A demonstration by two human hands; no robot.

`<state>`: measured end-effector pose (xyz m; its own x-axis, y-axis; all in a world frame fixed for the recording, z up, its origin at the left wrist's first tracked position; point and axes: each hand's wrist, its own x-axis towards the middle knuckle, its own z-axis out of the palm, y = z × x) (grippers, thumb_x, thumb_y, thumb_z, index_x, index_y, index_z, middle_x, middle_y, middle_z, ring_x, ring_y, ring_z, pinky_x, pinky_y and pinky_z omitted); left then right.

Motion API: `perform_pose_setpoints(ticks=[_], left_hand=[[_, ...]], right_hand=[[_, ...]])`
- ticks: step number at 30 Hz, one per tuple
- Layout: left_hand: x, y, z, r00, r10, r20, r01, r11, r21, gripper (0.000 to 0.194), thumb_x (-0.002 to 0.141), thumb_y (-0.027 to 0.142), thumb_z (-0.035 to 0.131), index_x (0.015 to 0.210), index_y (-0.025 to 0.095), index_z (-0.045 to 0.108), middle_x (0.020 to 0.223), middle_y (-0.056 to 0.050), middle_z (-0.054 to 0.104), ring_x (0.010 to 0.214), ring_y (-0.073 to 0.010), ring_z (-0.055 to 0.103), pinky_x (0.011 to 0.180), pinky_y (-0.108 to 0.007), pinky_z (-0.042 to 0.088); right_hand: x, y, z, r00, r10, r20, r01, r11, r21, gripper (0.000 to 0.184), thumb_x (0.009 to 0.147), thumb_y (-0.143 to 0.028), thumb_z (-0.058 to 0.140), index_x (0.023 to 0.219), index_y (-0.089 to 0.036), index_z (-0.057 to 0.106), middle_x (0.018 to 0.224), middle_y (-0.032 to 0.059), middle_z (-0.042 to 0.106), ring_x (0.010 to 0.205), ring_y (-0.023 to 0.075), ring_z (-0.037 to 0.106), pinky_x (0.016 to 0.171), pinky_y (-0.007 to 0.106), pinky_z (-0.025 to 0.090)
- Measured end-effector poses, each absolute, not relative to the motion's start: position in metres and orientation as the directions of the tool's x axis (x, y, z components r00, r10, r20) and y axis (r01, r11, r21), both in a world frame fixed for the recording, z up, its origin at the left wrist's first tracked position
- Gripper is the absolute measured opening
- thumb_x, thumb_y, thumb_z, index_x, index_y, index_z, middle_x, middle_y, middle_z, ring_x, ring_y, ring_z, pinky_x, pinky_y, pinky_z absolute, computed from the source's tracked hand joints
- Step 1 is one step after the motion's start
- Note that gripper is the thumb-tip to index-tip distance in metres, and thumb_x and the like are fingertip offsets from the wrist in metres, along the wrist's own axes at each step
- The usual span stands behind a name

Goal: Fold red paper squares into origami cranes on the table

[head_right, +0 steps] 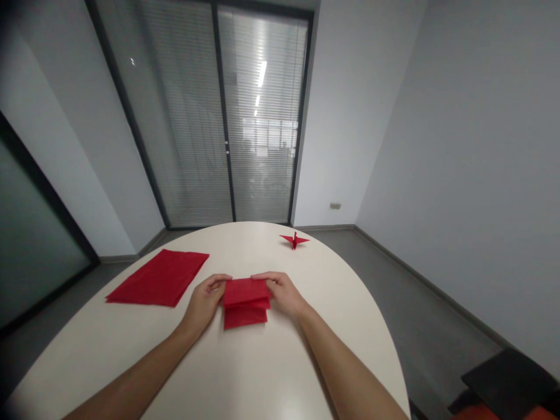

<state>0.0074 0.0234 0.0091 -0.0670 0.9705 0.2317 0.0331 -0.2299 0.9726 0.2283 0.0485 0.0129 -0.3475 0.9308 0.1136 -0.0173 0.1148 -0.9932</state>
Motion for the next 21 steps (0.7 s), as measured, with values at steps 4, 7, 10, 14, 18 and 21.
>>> perform_pose_setpoints(ticks=[4,7,10,14,18,21], left_hand=[[0.009,0.020,0.014,-0.075,0.975,0.210,0.074,-0.205,0.976,0.026,0.076,0.034,0.060,0.091,0.015,0.071,0.072,-0.002,0.070,0.058,-0.0153,0.061,0.053,-0.024,0.047],[0.010,0.017,0.016,-0.083,0.977,0.194,0.082,-0.187,0.979,0.029,0.078,0.037,0.058,0.092,0.015,0.070,0.064,0.001,0.064,0.054,-0.0143,0.058,0.052,-0.024,0.046],[0.011,0.017,0.015,-0.065,0.976,0.207,0.098,-0.200,0.975,0.031,0.081,0.042,0.060,0.094,0.016,0.069,0.071,-0.001,0.067,0.061,-0.0153,0.062,0.056,-0.024,0.048],[0.010,0.020,0.008,-0.041,0.967,0.253,0.185,-0.242,0.952,0.028,0.080,0.042,0.065,0.092,0.017,0.066,0.091,-0.005,0.071,0.072,-0.0173,0.067,0.066,-0.027,0.053],[0.010,0.017,0.006,-0.030,0.936,0.351,0.411,-0.309,0.858,0.021,0.087,0.032,0.058,0.101,0.019,0.067,0.103,-0.008,0.072,0.086,-0.0211,0.069,0.079,-0.035,0.056],[0.011,0.010,0.005,0.109,0.857,0.504,0.569,-0.470,0.675,0.020,0.089,0.022,0.053,0.102,0.021,0.068,0.127,-0.009,0.065,0.116,-0.0231,0.062,0.102,-0.041,0.049]], right_hand=[[0.231,0.049,0.015,-0.326,0.945,0.030,-0.006,0.030,-1.000,0.032,0.081,-0.033,0.054,0.099,-0.018,0.077,0.084,0.0052,0.071,0.071,0.0158,0.061,0.061,0.025,0.043],[0.229,0.048,0.016,-0.308,0.949,0.074,0.033,0.088,-0.996,0.032,0.081,-0.039,0.064,0.099,-0.016,0.077,0.084,0.0052,0.071,0.069,0.0145,0.059,0.061,0.025,0.042],[0.226,0.047,0.017,-0.310,0.943,0.123,0.042,0.143,-0.989,0.033,0.078,-0.042,0.073,0.098,-0.016,0.075,0.082,0.0037,0.071,0.066,0.0133,0.057,0.063,0.026,0.042],[0.224,0.045,0.014,-0.338,0.931,0.137,0.037,0.159,-0.987,0.033,0.079,-0.042,0.073,0.098,-0.016,0.074,0.081,0.0029,0.070,0.065,0.0129,0.057,0.063,0.027,0.042],[0.224,0.048,0.007,-0.306,0.939,0.157,0.129,0.204,-0.970,0.030,0.081,-0.040,0.069,0.098,-0.015,0.073,0.081,0.0031,0.070,0.064,0.0131,0.056,0.061,0.026,0.042],[0.225,0.052,0.003,-0.270,0.945,0.183,0.208,0.243,-0.947,0.029,0.084,-0.038,0.064,0.099,-0.015,0.072,0.084,0.0048,0.071,0.066,0.0148,0.058,0.063,0.028,0.046]])
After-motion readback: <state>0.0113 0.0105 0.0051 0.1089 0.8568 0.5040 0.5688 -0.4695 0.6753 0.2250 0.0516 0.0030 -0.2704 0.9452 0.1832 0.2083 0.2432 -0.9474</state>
